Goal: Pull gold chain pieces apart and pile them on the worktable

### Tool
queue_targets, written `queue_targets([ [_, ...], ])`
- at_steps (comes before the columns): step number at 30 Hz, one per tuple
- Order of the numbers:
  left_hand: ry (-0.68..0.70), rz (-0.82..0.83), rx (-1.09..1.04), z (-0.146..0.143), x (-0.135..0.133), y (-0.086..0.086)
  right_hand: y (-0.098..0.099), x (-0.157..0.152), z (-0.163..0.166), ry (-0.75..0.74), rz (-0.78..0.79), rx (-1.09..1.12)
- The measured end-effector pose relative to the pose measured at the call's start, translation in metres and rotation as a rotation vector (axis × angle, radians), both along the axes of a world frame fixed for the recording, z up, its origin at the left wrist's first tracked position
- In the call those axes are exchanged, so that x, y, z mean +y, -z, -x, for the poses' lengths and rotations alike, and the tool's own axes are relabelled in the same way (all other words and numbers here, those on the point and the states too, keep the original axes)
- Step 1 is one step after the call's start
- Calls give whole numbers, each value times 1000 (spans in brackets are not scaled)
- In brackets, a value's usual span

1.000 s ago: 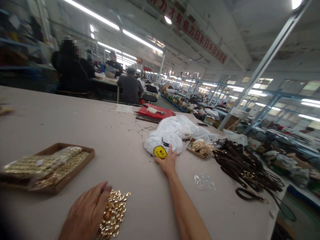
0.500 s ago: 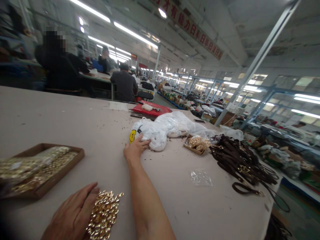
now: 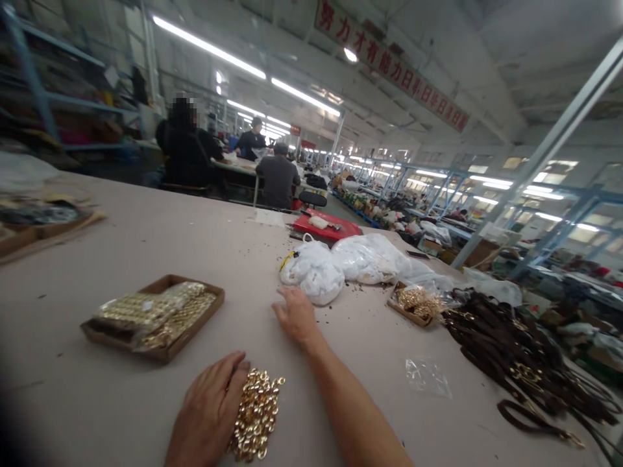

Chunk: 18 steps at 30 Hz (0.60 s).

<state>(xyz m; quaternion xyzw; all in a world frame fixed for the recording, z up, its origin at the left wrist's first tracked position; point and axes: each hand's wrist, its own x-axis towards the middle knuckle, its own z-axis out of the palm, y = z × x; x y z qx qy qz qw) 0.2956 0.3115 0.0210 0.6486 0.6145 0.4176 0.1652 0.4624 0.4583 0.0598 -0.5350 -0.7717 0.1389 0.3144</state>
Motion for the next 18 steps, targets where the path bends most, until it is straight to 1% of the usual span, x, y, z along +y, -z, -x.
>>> queue_targets([
  [1, 6, -8, 18, -1, -1, -1, 3, -9, -17, -88, -1, -17],
  [2, 13, -13, 34, -1, -1, -1, 7, -16, -33, -144, 3, -25],
  [3, 21, -17, 47, -2, -2, -1, 11, -20, -49, -167, 10, -25],
  [5, 21, -17, 57, -2, -2, 0, 20, -18, -74, -145, 21, -1],
  [7, 3, -8, 51, -3, -2, 1, 26, -4, -88, -95, 32, 32],
  [10, 6, 4, 56, -2, -2, 2, 29, 29, -93, -45, 59, 64],
  [13, 2, 15, 53, -3, -2, 2, 24, 58, -89, -1, 99, 71],
  [15, -6, 18, 47, -3, -2, 0, 21, 66, -87, 19, 121, 59],
  [18, -3, 23, 40, -4, -3, -2, 17, 60, -83, 22, 116, 13],
])
